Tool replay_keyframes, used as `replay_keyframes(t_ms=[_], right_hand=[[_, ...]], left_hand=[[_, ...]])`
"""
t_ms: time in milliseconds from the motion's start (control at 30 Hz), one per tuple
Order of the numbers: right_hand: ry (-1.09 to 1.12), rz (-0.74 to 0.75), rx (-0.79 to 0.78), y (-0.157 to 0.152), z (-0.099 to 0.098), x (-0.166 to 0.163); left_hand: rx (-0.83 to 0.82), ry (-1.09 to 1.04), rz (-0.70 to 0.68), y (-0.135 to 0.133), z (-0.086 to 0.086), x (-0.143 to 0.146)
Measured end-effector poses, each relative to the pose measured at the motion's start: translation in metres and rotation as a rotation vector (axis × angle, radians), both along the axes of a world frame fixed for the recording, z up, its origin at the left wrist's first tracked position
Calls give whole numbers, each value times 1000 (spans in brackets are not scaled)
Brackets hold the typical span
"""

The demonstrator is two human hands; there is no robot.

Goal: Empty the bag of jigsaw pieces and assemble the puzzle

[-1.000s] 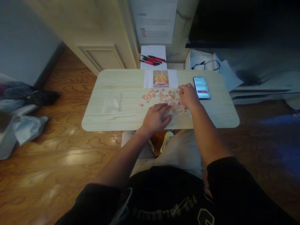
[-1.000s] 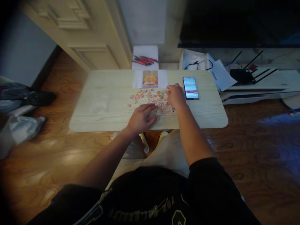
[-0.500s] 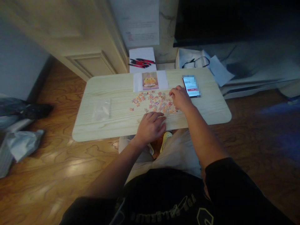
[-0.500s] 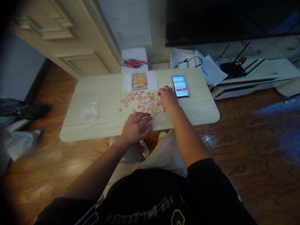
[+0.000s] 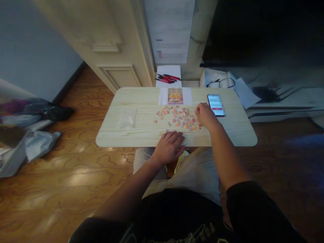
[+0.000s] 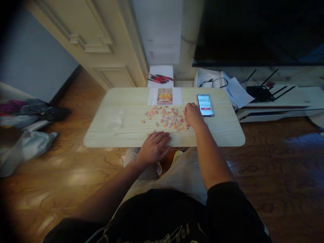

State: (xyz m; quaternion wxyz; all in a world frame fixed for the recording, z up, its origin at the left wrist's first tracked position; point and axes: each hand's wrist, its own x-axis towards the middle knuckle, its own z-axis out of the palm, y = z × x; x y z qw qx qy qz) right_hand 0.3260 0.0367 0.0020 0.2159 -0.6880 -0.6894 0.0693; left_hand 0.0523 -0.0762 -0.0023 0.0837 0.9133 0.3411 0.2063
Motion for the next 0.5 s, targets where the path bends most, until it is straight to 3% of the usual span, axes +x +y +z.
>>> replay_keyframes(t_ms=[167,267,367,500], right_hand=[[315,-57,-54,-43,11,-14],[432,35,-157,-83,12,-34],[399,128,-215,-107,11,-52],[281,156,-149,-100,12,-60]], left_hand=[[-3,-7,68,1,1,-13],[0,-8,73,3,-1,-18],[-1,-8,62,6,-2,-21],[-9,-12,53,8,0,-23]])
